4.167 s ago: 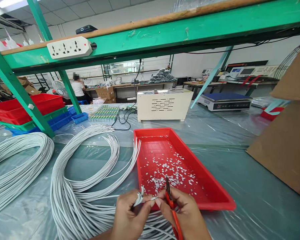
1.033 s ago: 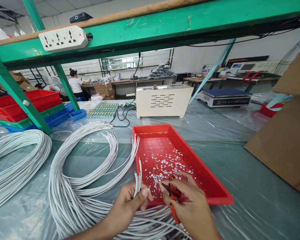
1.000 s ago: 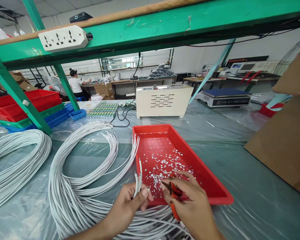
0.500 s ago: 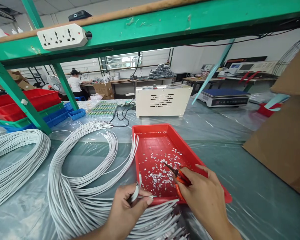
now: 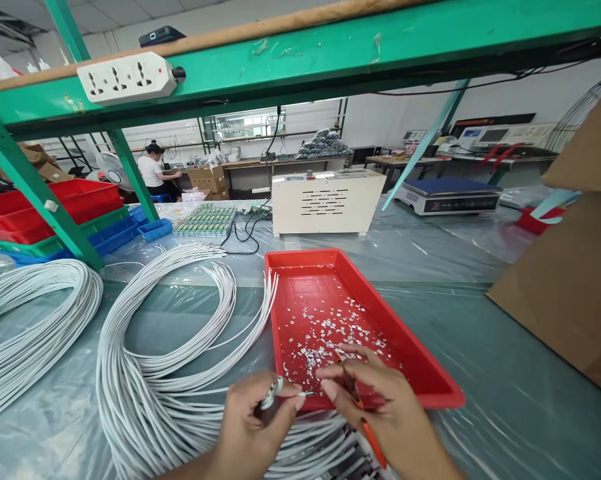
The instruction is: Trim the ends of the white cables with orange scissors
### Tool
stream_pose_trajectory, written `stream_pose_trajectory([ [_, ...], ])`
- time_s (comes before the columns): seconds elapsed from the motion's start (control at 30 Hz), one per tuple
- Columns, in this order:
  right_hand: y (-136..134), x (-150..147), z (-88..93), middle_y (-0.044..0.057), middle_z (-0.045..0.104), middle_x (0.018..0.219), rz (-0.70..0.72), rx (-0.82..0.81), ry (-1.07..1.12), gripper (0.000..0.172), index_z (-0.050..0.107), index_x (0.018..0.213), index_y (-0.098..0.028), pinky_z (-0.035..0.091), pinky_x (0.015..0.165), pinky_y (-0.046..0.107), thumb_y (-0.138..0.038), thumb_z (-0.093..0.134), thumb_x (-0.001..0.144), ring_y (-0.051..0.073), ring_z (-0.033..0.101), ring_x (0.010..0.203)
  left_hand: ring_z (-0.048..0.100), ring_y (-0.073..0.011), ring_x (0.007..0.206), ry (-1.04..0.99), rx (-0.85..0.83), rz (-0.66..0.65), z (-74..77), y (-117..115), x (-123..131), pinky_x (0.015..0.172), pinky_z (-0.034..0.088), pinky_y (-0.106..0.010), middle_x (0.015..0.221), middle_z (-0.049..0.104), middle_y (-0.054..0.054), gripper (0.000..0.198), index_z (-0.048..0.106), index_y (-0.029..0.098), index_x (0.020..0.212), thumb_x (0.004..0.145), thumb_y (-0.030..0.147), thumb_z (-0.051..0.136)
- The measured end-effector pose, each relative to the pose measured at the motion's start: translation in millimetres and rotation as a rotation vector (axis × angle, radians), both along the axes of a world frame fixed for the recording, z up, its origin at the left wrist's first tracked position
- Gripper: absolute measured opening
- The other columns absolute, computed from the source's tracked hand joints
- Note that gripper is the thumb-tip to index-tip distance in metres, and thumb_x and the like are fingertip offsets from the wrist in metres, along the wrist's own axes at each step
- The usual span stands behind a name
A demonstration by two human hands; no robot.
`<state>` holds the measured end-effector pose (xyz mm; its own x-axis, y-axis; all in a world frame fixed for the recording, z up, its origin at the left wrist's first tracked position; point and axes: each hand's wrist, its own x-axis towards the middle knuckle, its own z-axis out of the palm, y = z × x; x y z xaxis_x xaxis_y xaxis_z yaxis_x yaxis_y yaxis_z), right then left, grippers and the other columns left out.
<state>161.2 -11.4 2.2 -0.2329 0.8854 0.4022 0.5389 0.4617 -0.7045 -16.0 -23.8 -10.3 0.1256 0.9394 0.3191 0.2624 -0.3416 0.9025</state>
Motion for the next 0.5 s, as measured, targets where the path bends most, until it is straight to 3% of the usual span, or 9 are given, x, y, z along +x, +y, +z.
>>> stream_pose_trajectory([
  [0.2, -4.5, -14.2, 1.2, -0.004, 0.059, 0.052, 0.084, -0.035, 0.062, 0.008, 0.063, 0.067, -0.019, 0.039, 0.085, 0.036, -0.016, 0.056, 0.07, 0.012, 0.053, 0.05, 0.061, -0.0161, 0.065, 0.066, 0.073, -0.054, 2.2, -1.6, -2.3, 0.061, 0.046, -0.024, 0.07, 0.067, -0.007, 0.009, 0.065, 0.014, 0.076, 0.076, 0.011, 0.056],
  [0.37, -5.3, -15.1, -5.1, -0.004, 0.053, 0.051, 0.034, -0.049, 0.079, 0.012, 0.058, 0.061, -0.018, 0.043, 0.077, 0.032, -0.013, 0.05, 0.068, 0.014, 0.053, 0.058, 0.059, -0.0162, 0.068, 0.01, 0.092, -0.037, 6.3, -0.4, -2.7, 0.064, 0.044, -0.023, 0.072, 0.065, -0.006, 0.005, 0.064, 0.014, 0.073, 0.074, 0.014, 0.06],
  [0.5, -5.6, -13.6, -8.5, -0.003, 0.055, 0.053, -0.068, 0.035, 0.086, 0.012, 0.057, 0.062, -0.02, 0.042, 0.075, 0.033, -0.011, 0.05, 0.066, 0.015, 0.052, 0.062, 0.048, -0.0113, 0.05, -0.043, -0.162, -0.056, 9.3, 0.2, -2.2, 0.051, 0.038, -0.02, 0.05, 0.055, 0.0, 0.022, 0.06, 0.013, 0.057, 0.076, 0.025, 0.058],
])
